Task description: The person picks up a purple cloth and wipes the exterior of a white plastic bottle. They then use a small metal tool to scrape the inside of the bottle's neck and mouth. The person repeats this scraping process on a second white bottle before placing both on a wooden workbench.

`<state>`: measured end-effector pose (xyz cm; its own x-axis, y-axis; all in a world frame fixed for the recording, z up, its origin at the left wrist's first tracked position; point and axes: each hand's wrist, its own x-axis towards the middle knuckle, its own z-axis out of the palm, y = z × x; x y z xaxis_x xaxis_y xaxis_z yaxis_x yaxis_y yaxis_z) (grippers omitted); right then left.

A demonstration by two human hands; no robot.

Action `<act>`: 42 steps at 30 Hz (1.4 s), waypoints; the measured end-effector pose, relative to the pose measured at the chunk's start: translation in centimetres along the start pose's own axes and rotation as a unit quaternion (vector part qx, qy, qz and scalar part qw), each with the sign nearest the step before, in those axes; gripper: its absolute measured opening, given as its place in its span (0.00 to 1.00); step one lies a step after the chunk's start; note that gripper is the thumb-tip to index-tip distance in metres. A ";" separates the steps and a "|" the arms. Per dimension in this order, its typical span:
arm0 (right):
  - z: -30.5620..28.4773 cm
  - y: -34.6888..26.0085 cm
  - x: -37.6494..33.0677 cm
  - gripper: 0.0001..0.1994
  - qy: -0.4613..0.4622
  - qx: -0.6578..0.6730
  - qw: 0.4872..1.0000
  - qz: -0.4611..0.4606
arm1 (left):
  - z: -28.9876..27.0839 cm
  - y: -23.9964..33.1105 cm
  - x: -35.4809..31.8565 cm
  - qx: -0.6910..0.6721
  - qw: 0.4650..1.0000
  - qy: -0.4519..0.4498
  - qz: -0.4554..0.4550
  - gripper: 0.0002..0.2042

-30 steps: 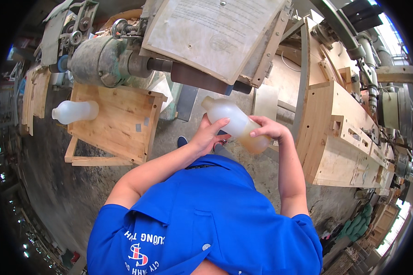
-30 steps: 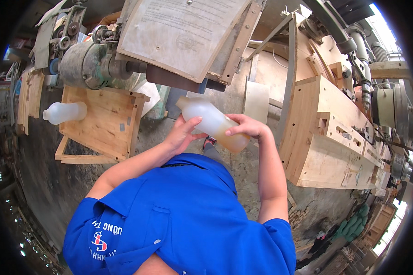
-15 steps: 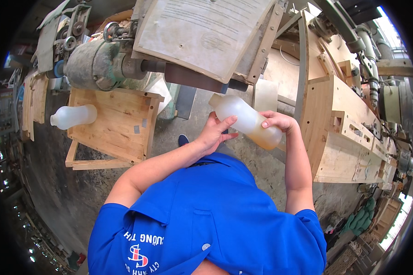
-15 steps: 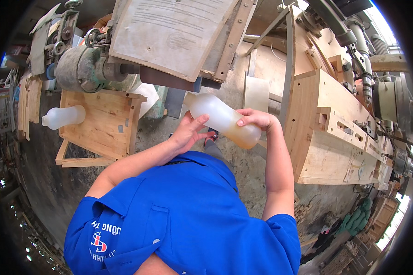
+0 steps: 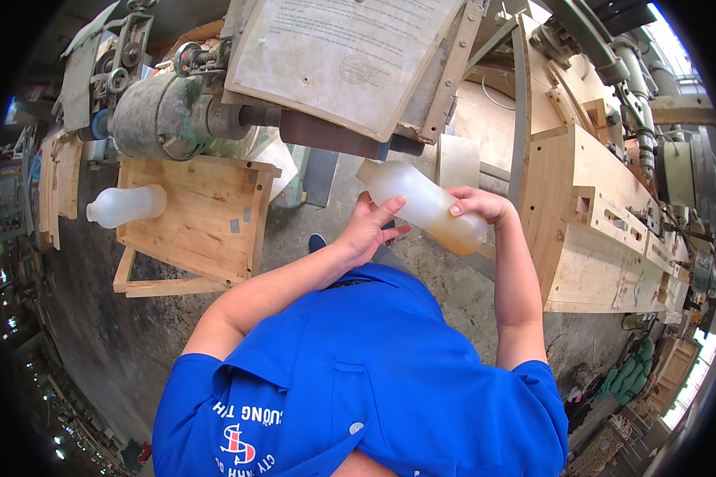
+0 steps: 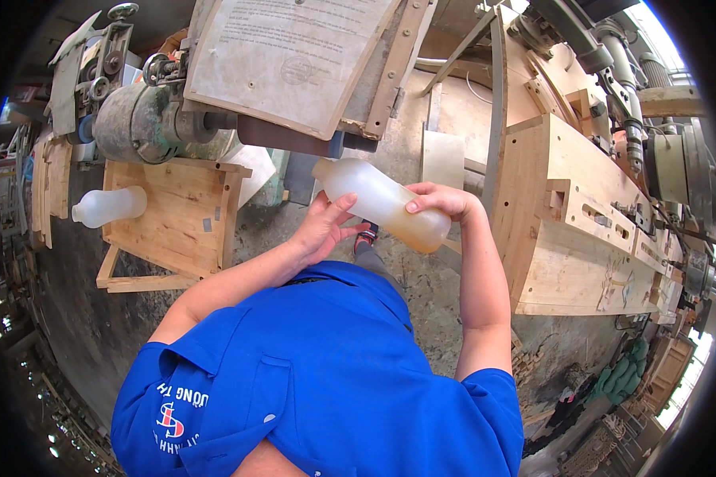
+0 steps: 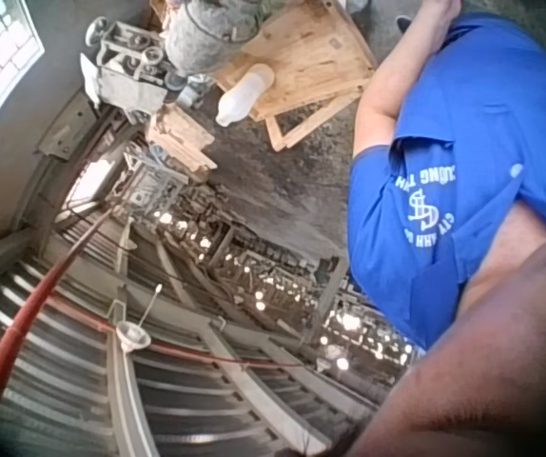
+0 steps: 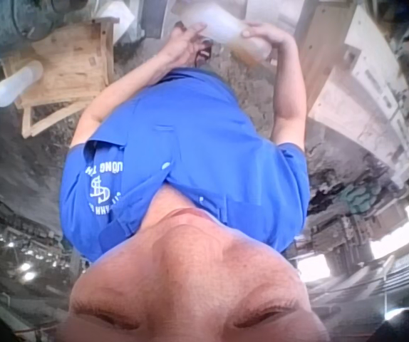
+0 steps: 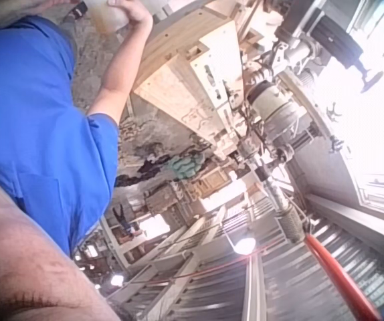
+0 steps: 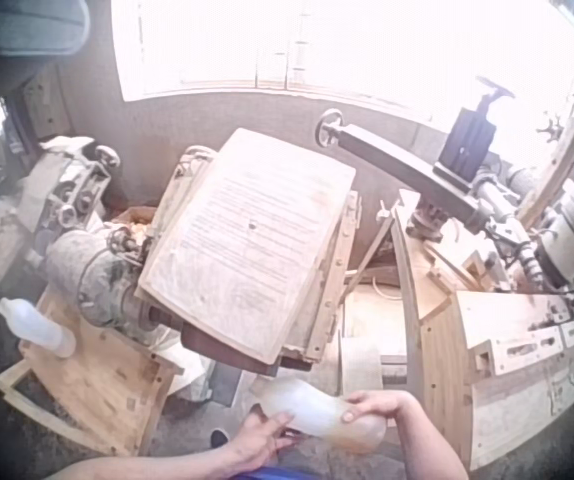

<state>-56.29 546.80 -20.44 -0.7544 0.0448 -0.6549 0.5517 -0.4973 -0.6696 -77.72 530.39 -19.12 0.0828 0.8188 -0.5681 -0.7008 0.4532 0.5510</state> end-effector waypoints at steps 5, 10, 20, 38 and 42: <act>0.4 -0.6 -0.2 0.39 0.021 -0.002 1.000 0.013 | 0.0 0.0 -0.1 -0.007 1.000 0.001 0.004 0.27; 0.9 -1.0 -0.6 0.38 0.037 -0.018 0.999 0.006 | -0.2 -0.3 0.1 -0.032 0.999 -0.002 0.004 0.25; 1.6 -1.3 -1.3 0.37 0.059 -0.069 0.996 -0.027 | -0.1 -0.4 -0.2 -0.028 0.999 -0.020 0.024 0.25; 7.5 -0.4 1.1 0.46 0.117 -0.064 0.988 -0.077 | -4.3 1.4 -2.7 -0.027 0.998 -0.031 0.047 0.29; 7.9 -0.9 2.5 0.46 0.157 -0.074 0.979 -0.108 | -4.6 2.6 -2.7 -0.051 0.996 -0.001 0.068 0.28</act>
<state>-61.50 540.53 -18.73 -0.7260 0.4098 -0.5523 0.4547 -0.3165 -0.8325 -83.01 527.78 -18.96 -0.0172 0.8709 -0.4912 -0.7733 0.2998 0.5587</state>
